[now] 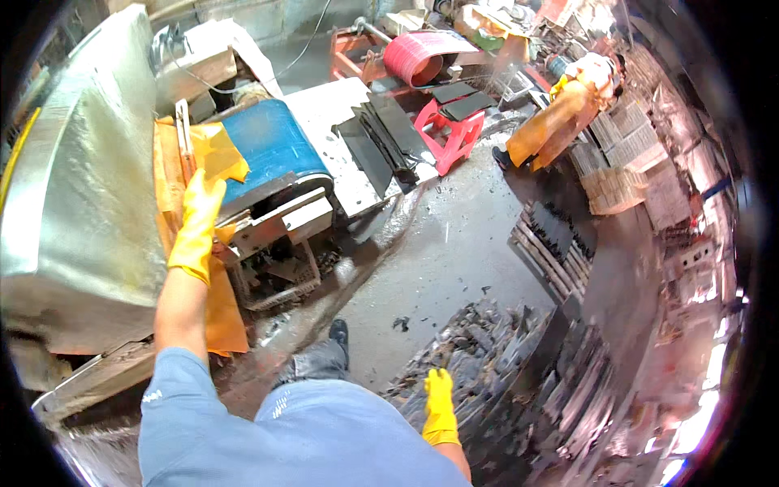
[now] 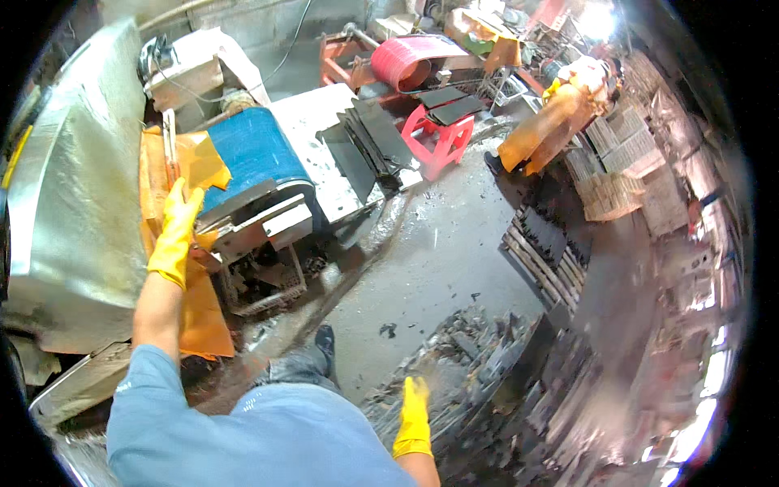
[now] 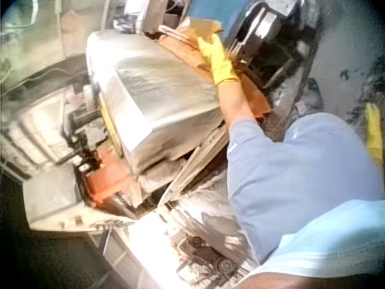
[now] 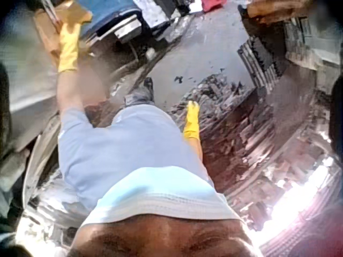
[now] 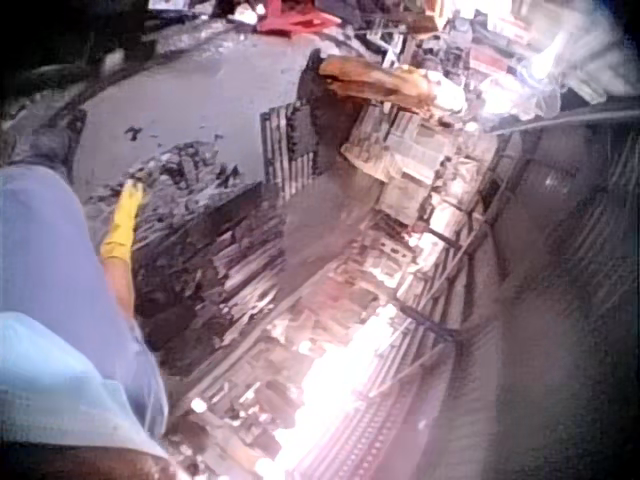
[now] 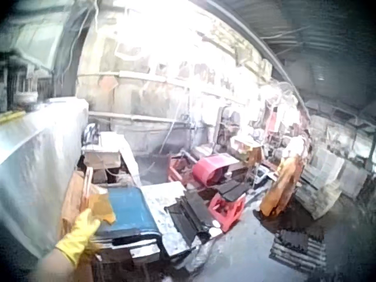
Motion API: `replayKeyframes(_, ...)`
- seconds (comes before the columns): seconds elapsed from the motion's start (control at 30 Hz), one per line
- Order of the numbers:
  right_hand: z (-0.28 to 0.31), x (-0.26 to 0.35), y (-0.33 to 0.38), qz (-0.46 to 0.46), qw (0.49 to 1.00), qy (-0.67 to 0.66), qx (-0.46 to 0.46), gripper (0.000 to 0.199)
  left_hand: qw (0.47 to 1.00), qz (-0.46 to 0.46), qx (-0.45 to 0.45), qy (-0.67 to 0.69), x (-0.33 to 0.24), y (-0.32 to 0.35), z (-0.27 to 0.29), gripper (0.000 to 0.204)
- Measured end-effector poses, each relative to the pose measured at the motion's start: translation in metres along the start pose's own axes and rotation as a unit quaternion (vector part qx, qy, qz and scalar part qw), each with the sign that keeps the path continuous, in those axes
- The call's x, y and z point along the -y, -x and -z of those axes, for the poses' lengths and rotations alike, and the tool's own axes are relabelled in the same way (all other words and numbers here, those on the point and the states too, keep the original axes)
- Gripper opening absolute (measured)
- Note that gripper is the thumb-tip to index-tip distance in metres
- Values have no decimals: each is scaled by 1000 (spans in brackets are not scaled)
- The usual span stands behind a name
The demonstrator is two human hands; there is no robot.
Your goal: The person picks up rectangular slate tiles from a wooden pallet and stacks them onto a blue barrel. The person handles the tiles one by one, arranging them in a neat pile on the barrel's surface.
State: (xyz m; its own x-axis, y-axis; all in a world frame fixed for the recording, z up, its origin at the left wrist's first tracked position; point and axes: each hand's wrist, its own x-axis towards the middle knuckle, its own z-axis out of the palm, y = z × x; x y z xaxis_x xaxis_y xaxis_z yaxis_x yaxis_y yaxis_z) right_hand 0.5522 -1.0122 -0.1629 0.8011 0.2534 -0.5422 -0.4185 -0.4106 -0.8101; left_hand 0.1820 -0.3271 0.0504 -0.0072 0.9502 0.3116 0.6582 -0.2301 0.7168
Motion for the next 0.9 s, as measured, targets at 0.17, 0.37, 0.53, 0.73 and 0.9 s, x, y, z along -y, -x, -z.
replayKeyframes(0.17,-23,85,-3,-104,992,60,-28,57,994,85,-4,-75,51,-87,-7,66)
replayKeyframes(0.37,-123,208,-75,-26,987,153,46,62,973,209,-11,-93,92,-133,-14,59)
replayKeyframes(0.53,-268,298,-148,103,946,213,220,65,956,240,-26,-169,96,-135,-26,81)
replayKeyframes(0.73,-508,421,-160,430,715,381,399,69,918,282,-34,-279,76,-133,-41,84)
replayKeyframes(0.9,-727,491,-122,637,461,350,509,74,934,273,-63,-220,66,-136,-41,80)
